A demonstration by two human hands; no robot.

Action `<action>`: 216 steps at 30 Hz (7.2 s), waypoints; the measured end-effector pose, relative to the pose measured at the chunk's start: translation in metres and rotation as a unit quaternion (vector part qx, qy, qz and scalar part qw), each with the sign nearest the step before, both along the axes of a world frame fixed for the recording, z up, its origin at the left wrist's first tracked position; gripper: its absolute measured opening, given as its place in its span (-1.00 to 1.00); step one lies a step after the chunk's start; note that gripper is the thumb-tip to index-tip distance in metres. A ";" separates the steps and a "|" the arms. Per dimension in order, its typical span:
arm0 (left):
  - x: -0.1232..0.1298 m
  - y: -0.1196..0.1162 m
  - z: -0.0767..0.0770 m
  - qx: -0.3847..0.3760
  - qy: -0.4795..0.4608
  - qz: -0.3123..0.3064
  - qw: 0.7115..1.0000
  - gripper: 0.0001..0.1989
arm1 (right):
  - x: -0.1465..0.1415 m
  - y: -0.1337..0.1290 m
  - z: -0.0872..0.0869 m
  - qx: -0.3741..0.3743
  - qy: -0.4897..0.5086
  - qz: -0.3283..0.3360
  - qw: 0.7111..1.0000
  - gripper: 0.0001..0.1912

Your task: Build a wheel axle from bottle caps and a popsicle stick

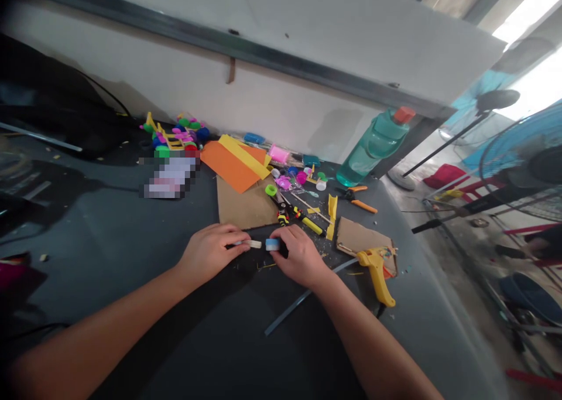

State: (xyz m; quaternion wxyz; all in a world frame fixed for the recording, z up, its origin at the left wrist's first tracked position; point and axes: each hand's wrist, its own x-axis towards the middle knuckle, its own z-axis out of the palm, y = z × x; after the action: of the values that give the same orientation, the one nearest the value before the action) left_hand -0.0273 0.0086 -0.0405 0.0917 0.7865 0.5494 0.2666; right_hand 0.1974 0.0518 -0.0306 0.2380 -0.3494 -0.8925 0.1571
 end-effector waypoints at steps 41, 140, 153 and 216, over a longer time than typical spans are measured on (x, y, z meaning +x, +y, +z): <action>0.007 -0.001 0.001 0.022 0.054 0.013 0.998 -0.84 | -0.007 -0.001 0.004 0.009 -0.051 0.014 0.999 -0.83; -0.015 0.007 0.006 -0.016 0.008 -0.114 0.993 -0.66 | -0.008 0.000 0.002 -0.010 -0.026 0.025 0.999 -0.84; -0.016 0.009 0.005 -0.017 0.008 -0.127 0.992 -0.65 | -0.008 0.002 0.001 -0.007 -0.017 0.025 1.000 -0.82; -0.015 0.008 0.013 -0.128 -0.020 -0.066 0.989 -0.79 | -0.029 -0.005 -0.009 0.005 0.008 -0.001 1.000 -0.92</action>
State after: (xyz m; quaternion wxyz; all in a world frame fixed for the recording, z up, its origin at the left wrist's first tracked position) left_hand -0.0423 0.0168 -0.0271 0.2204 0.7975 0.5238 0.2027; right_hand 0.1686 0.0471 -0.0392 0.2467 -0.3482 -0.8910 0.1551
